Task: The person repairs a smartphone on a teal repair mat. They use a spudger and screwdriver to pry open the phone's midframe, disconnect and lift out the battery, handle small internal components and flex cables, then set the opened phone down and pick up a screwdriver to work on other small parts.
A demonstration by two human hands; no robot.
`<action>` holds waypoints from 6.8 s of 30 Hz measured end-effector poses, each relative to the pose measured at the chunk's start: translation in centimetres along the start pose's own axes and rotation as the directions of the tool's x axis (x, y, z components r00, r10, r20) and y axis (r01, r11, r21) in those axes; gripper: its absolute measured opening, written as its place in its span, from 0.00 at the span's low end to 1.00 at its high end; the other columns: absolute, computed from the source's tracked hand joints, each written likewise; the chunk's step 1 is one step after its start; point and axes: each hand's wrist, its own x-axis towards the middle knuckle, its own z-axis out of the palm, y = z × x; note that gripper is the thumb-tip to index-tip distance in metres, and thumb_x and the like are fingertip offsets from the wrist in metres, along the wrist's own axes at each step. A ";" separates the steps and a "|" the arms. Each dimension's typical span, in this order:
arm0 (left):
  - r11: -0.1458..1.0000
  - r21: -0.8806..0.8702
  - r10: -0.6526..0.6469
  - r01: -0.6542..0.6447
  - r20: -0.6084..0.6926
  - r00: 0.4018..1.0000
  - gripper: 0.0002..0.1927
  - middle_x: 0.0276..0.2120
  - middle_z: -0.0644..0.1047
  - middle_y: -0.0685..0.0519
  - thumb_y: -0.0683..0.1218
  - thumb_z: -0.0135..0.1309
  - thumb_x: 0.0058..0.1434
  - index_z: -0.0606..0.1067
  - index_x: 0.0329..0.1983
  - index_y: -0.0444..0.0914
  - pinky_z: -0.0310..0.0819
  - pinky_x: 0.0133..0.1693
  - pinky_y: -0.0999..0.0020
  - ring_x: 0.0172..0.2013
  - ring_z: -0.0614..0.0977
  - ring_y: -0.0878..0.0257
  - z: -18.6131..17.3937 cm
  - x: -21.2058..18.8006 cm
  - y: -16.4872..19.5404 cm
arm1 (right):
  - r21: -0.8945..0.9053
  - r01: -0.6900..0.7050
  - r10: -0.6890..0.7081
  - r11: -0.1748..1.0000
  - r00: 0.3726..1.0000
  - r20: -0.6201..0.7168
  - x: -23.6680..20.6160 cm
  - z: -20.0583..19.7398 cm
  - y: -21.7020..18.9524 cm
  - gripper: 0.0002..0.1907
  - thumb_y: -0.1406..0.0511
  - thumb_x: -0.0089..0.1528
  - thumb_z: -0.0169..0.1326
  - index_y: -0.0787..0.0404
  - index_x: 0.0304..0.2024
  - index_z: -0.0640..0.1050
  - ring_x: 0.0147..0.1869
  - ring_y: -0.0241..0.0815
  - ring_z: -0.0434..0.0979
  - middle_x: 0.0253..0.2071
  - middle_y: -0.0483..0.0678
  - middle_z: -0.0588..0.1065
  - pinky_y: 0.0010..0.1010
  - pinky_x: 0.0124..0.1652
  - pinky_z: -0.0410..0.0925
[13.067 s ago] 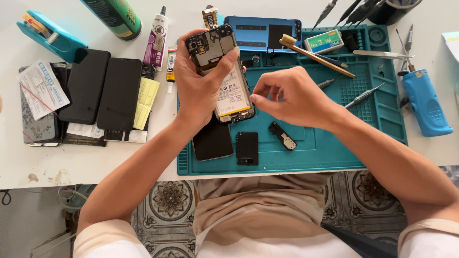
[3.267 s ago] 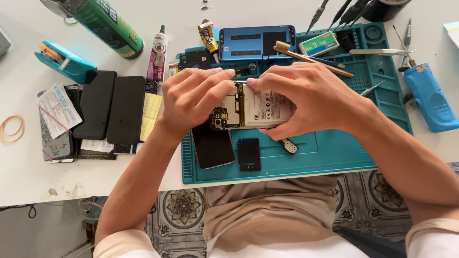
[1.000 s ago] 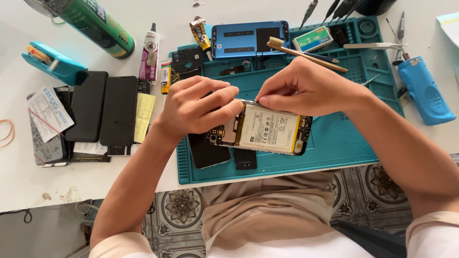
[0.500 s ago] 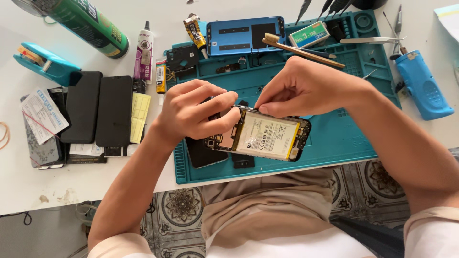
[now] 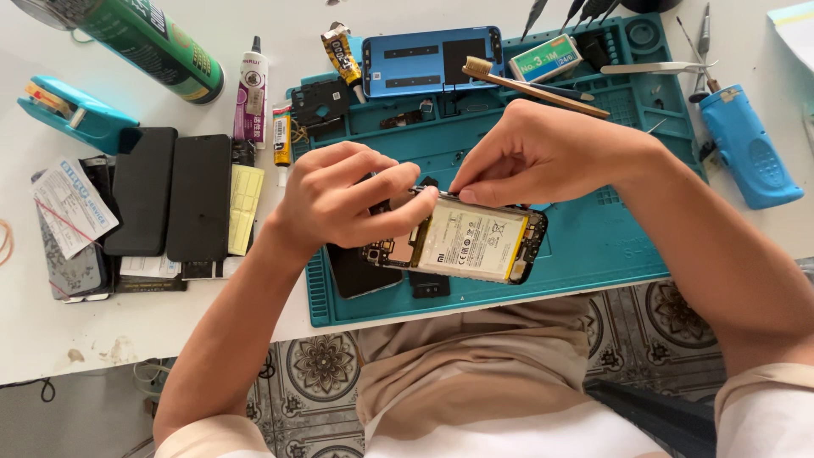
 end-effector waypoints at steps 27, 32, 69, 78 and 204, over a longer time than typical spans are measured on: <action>0.999 -0.010 0.031 -0.031 0.046 0.998 0.17 0.43 0.77 0.60 0.42 0.62 0.61 0.79 0.53 0.50 0.76 0.38 0.72 0.37 0.81 0.67 0.4 -0.1 0.1 | -0.074 -0.014 0.013 0.997 1.000 -0.016 0.4 0.9 0.3 0.12 0.63 0.62 0.58 0.64 0.35 0.88 0.18 0.26 0.65 0.16 0.43 0.77 0.24 0.16 0.57; 0.999 -0.036 0.027 -0.026 0.043 0.999 0.17 0.44 0.77 0.60 0.42 0.62 0.62 0.79 0.54 0.50 0.76 0.38 0.72 0.38 0.81 0.68 0.5 -0.1 0.2 | -0.081 -0.003 0.003 0.997 1.000 0.002 0.3 0.7 0.2 0.12 0.62 0.62 0.57 0.63 0.36 0.87 0.17 0.25 0.66 0.17 0.41 0.77 0.24 0.16 0.58; 0.997 -0.042 -0.065 0.066 0.009 0.998 0.16 0.41 0.79 0.60 0.43 0.68 0.59 0.82 0.49 0.51 0.76 0.34 0.72 0.36 0.83 0.67 -1.0 -0.7 -1.0 | 0.151 0.088 -0.100 0.985 0.992 0.076 0.4 0.0 2.3 0.27 0.73 0.54 0.59 0.63 0.57 0.80 0.39 0.30 0.81 0.36 0.48 0.84 0.26 0.41 0.79; 0.998 -0.024 -0.058 0.057 -0.029 0.998 0.15 0.39 0.79 0.61 0.43 0.68 0.59 0.83 0.49 0.51 0.73 0.30 0.73 0.32 0.81 0.69 -0.7 -1.1 -1.3 | 0.167 -0.128 0.096 0.978 0.978 0.183 0.3 -0.3 1.5 0.30 0.72 0.55 0.58 0.58 0.62 0.77 0.31 0.29 0.81 0.34 0.50 0.86 0.25 0.31 0.76; -0.618 -0.710 -0.530 0.338 0.694 0.488 0.23 0.47 0.82 0.48 0.57 0.46 0.76 0.74 0.58 0.33 0.86 0.40 0.64 0.42 0.87 0.58 6.1 -3.0 -0.3 | 0.475 0.263 0.000 0.840 0.875 -0.483 1.8 1.5 3.3 0.25 0.68 0.69 0.57 0.66 0.64 0.62 0.48 0.32 0.81 0.46 0.53 0.80 0.26 0.46 0.77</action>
